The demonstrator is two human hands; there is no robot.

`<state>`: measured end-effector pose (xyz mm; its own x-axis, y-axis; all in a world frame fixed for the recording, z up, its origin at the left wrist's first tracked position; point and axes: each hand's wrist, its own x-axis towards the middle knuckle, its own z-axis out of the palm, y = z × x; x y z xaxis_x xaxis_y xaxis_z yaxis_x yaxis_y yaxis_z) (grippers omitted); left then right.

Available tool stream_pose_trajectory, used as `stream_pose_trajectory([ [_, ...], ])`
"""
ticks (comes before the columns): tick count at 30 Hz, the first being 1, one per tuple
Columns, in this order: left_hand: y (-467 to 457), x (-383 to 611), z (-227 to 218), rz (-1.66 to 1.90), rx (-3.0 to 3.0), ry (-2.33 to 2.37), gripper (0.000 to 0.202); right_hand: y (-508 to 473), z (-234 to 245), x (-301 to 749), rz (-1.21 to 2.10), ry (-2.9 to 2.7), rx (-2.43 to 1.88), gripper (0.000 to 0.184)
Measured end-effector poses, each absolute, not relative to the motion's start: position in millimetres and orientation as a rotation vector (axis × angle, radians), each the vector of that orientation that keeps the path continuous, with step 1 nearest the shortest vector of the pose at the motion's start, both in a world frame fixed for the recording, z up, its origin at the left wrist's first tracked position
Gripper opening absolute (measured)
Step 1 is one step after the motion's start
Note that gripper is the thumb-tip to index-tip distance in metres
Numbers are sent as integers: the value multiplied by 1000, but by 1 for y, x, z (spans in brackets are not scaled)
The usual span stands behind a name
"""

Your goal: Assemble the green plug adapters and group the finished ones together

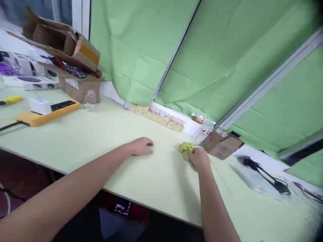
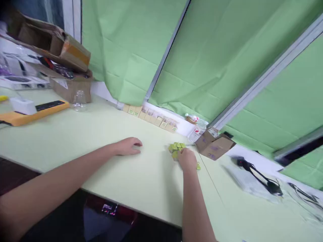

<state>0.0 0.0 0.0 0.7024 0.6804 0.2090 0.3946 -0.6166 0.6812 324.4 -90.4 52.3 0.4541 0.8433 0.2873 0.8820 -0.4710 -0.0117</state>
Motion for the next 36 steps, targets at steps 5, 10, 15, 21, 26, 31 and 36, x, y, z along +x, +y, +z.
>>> stream_pose_trajectory([
  [5, -1, 4, -1, 630, 2260, 826, 56, -90, 58, 298, -197, -1736, -2407, 21],
  [10, -6, 5, 4, 782, 2251, 667, 67, -66, 55, 194, 99, -2033, -1853, 16],
  [15, 43, -40, 1, 820, 2365, 1067, 23, -38, 61, 171, 222, -1884, -1722, 25],
  [21, 97, -98, -13, 1036, 2217, 1529, 27, -52, 47, 278, -308, -1277, -2085, 33],
  [26, 108, -118, -17, 879, 2450, 1529, 30, -59, 21, 312, -233, -1206, -2225, 36],
  [31, 102, -134, -5, 874, 2602, 1574, 41, -52, 13, 304, -232, -1261, -2169, 31],
  [36, 67, -79, 24, 975, 2750, 1266, 51, -44, 13, 269, -57, -1486, -1838, 25],
])
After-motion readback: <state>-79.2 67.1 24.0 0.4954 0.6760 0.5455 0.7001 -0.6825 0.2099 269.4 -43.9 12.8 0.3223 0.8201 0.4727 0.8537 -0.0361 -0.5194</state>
